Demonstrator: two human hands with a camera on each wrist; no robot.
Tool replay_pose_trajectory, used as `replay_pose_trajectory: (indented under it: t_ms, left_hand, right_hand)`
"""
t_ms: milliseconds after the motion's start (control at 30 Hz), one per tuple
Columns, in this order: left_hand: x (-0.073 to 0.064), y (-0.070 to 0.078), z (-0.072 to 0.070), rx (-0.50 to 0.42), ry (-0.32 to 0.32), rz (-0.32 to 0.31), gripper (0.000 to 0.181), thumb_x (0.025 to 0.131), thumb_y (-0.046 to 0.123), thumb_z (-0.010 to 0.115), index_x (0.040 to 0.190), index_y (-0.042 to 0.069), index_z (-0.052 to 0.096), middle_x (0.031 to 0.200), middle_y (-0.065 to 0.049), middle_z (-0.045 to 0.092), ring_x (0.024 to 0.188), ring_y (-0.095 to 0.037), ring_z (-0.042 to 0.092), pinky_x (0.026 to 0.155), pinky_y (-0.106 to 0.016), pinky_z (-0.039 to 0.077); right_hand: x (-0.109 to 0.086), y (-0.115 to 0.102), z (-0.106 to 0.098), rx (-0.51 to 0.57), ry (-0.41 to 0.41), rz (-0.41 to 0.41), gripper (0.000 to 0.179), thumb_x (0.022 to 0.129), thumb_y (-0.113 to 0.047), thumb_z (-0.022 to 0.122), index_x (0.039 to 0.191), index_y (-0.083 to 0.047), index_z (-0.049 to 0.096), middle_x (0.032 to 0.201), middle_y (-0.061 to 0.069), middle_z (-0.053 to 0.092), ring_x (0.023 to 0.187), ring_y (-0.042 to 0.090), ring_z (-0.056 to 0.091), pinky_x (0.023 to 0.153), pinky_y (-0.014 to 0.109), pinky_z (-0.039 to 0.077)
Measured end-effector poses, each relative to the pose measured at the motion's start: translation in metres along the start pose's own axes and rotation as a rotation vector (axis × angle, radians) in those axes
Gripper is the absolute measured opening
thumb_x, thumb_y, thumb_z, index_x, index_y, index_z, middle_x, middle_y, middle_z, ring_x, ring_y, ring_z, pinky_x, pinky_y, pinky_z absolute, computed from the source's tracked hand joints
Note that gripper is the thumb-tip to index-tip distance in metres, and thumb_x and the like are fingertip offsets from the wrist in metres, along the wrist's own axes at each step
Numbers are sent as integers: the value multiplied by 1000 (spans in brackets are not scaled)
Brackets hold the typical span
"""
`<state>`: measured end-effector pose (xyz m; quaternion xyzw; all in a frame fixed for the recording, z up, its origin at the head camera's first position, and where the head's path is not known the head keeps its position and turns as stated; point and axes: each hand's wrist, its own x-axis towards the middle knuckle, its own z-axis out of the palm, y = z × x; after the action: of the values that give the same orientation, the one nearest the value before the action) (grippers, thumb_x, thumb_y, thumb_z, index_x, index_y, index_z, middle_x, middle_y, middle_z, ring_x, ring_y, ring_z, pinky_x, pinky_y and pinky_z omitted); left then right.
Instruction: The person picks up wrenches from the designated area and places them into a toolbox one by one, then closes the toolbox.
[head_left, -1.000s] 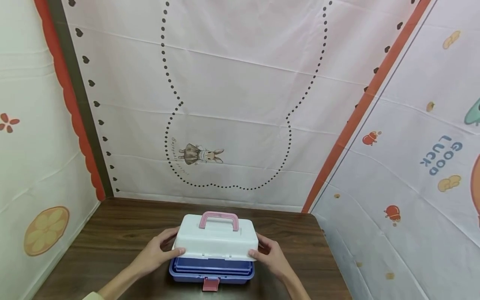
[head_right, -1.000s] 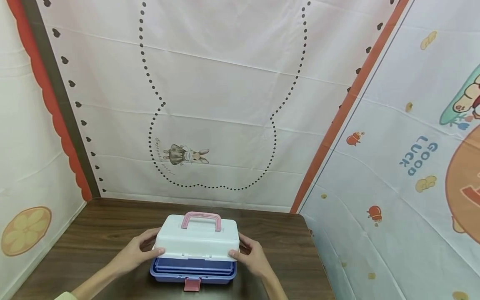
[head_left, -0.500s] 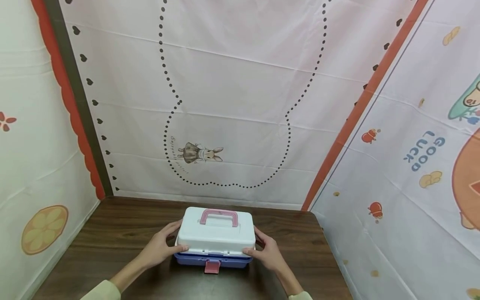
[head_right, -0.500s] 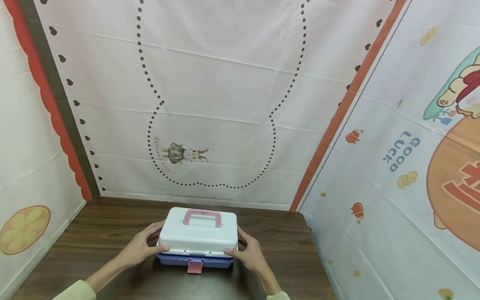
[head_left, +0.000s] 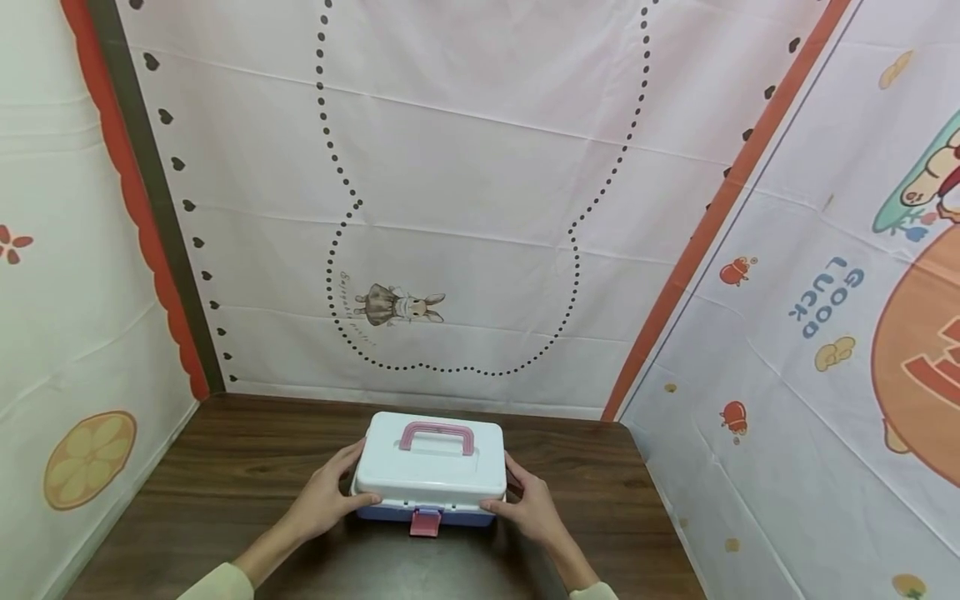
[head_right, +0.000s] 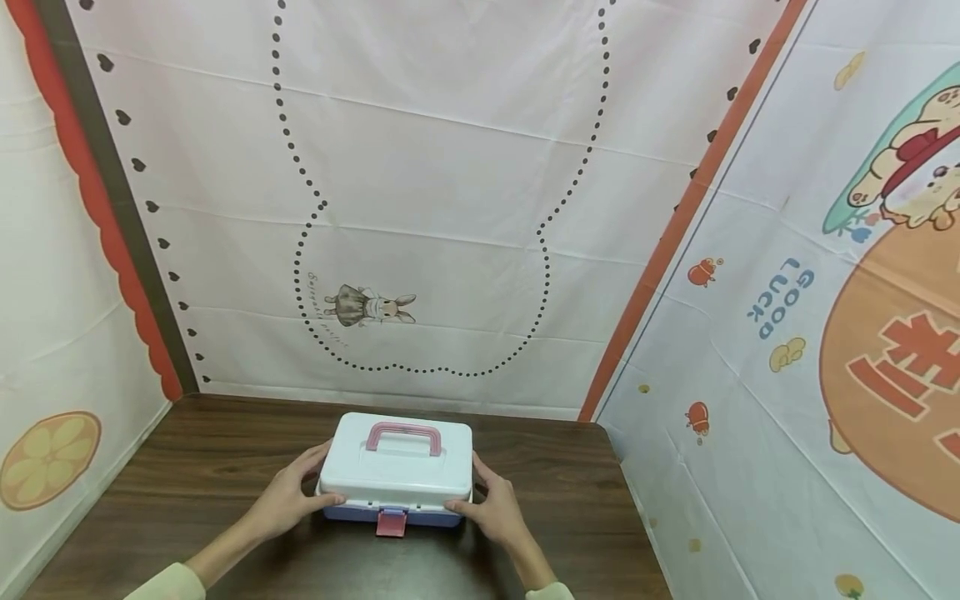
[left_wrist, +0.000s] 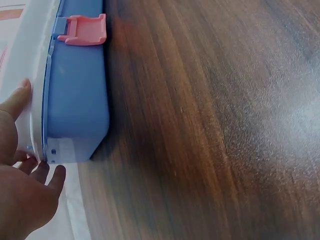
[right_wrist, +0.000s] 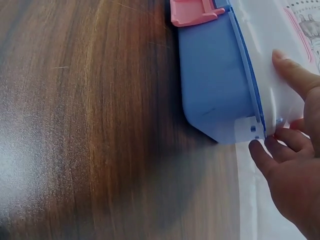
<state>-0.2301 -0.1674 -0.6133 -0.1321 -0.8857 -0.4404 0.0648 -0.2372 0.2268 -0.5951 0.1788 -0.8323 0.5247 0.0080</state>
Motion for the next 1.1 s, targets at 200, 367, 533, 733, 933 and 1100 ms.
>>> replay_pose_trajectory:
  t_ms: [200, 367, 533, 733, 933, 1100]
  left_hand:
    - [-5, -6, 3, 13, 15, 31, 107, 84, 55, 87, 165, 6, 36, 163, -23, 42, 142, -50, 46, 111, -70, 42]
    - [-8, -8, 5, 18, 32, 50, 106, 86, 54, 86, 165, 6, 34, 163, -22, 42, 143, -50, 44, 110, -71, 42]
    - [-6, -9, 10, 41, 27, 65, 106, 87, 56, 83, 166, 7, 32, 164, -20, 41, 142, -50, 47, 107, -70, 45]
    - [-7, -9, 14, 23, 34, 53, 107, 88, 55, 83, 167, 8, 30, 164, -20, 39, 141, -49, 47, 107, -70, 45]
    - [-10, -8, 18, -2, 18, 24, 107, 90, 55, 82, 169, 11, 25, 166, -20, 35, 144, -50, 43, 109, -70, 44]
    - [-9, -4, 14, 14, 9, 17, 108, 89, 58, 81, 167, 7, 28, 166, -20, 36, 145, -47, 44, 110, -68, 44]
  right_hand:
    - [0, 3, 4, -95, -4, -21, 99, 85, -33, 92, 160, 2, 39, 145, 19, 62, 131, 32, 61, 106, 48, 54]
    - [-1, 8, 6, -169, -5, -72, 102, 86, -41, 89, 161, 3, 36, 148, 18, 61, 133, 30, 60, 107, 48, 54]
    - [-6, 13, 7, -164, 4, -91, 105, 86, -37, 90, 162, 6, 31, 150, 17, 59, 135, 29, 58, 108, 45, 53]
    - [-7, 14, 10, -177, 15, -93, 104, 88, -38, 87, 163, 5, 29, 155, 19, 54, 135, 31, 59, 108, 47, 52]
    - [-9, -1, 13, -296, 52, -12, 100, 87, -43, 89, 160, 3, 38, 153, 20, 56, 136, 33, 58, 109, 52, 51]
    - [-10, -21, 18, -401, 98, -38, 94, 84, -31, 93, 155, 7, 44, 150, 24, 56, 136, 39, 56, 111, 58, 48]
